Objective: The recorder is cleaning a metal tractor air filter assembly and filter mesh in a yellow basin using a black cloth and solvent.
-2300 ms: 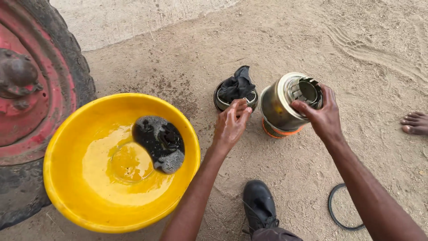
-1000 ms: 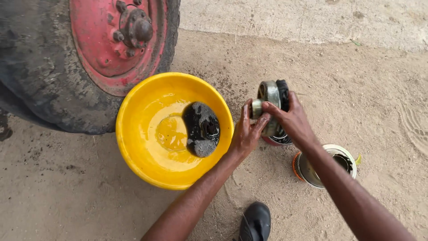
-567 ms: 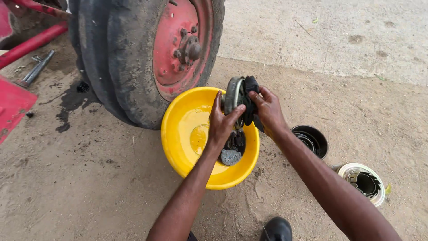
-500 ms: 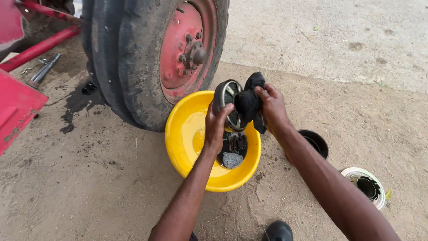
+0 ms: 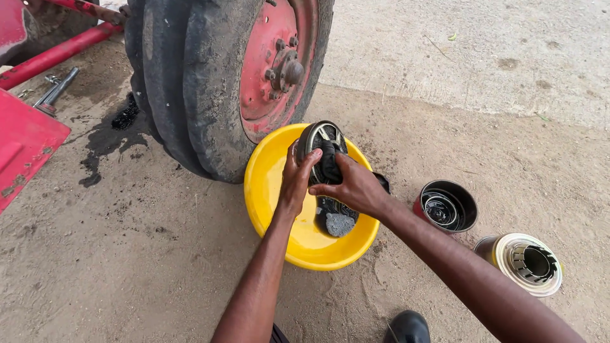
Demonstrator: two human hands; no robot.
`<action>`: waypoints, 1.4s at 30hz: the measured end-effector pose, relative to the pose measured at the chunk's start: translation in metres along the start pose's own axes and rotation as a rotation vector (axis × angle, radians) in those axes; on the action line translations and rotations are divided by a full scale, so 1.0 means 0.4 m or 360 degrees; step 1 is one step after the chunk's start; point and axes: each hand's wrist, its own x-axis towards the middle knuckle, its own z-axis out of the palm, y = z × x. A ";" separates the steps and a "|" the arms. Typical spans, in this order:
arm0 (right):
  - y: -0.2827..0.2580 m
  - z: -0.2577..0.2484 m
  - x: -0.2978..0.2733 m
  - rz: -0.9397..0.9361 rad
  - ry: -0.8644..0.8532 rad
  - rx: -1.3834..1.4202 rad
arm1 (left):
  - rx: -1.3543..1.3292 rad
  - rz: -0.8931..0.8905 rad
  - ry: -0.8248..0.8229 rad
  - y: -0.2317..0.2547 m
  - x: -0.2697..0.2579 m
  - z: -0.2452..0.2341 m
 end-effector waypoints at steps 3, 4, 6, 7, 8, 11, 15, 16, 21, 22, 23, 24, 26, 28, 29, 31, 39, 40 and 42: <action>0.022 0.036 -0.003 0.0415 -0.0030 0.0493 | 0.0301 -0.0116 -0.0037 0.027 -0.013 0.033; 0.034 0.036 0.001 0.0419 -0.0031 0.0491 | 0.0298 -0.0119 -0.0038 0.031 -0.016 0.041; 0.057 0.034 0.007 0.0746 0.0104 0.1255 | 0.0630 -0.0164 -0.0124 0.038 -0.023 0.057; 0.069 0.033 0.008 0.0752 0.0099 0.1253 | 0.0627 -0.0170 -0.0122 0.024 -0.034 0.061; 0.079 0.029 0.018 0.0927 0.0191 0.1566 | 0.0868 -0.0098 -0.0084 0.016 -0.036 0.065; 0.106 0.032 0.029 0.1044 0.0310 0.2044 | 0.1371 0.0341 -0.0092 -0.028 -0.048 0.074; 0.073 0.020 0.028 0.0899 0.0343 0.2327 | 0.1480 0.0829 -0.0063 -0.032 -0.049 0.076; 0.059 0.003 0.024 0.0894 0.0334 0.2333 | 0.1489 0.0829 -0.0057 -0.022 -0.040 0.068; 0.062 -0.021 0.024 0.0847 0.0087 0.2167 | 0.0287 0.0190 0.0035 0.019 -0.037 0.040; 0.076 -0.019 0.025 0.0847 0.0077 0.2164 | 0.0285 0.0191 0.0044 0.015 -0.037 0.031; 0.089 -0.016 0.027 0.0791 0.0056 0.2190 | 0.0063 0.0207 0.0096 0.011 -0.037 0.022; 0.102 -0.014 0.029 0.0732 0.0040 0.2220 | -0.0156 0.0224 0.0142 0.009 -0.035 0.012; 0.041 -0.064 0.018 0.0874 0.0277 0.2046 | -0.0190 0.0203 0.0258 -0.013 -0.020 -0.020; 0.004 -0.091 0.006 0.1007 0.0508 0.1855 | -0.0231 0.0185 0.0375 -0.009 -0.017 -0.032; -0.003 -0.093 -0.001 0.0862 0.0342 0.1506 | -0.0157 0.0217 0.0395 0.008 -0.022 -0.029; -0.012 -0.060 -0.013 0.0712 0.0179 0.1160 | -0.0080 0.0251 0.0419 0.025 -0.027 -0.028; 0.011 0.050 -0.019 -0.0306 -0.0124 -0.0162 | 0.0087 0.0326 0.0296 0.026 -0.023 -0.037; 0.002 0.049 -0.014 -0.0307 -0.0127 -0.0161 | 0.0087 0.0325 0.0300 0.023 -0.023 -0.039; -0.016 0.046 0.000 0.0071 -0.0236 0.0203 | 0.0379 0.0201 0.0159 0.020 -0.020 -0.044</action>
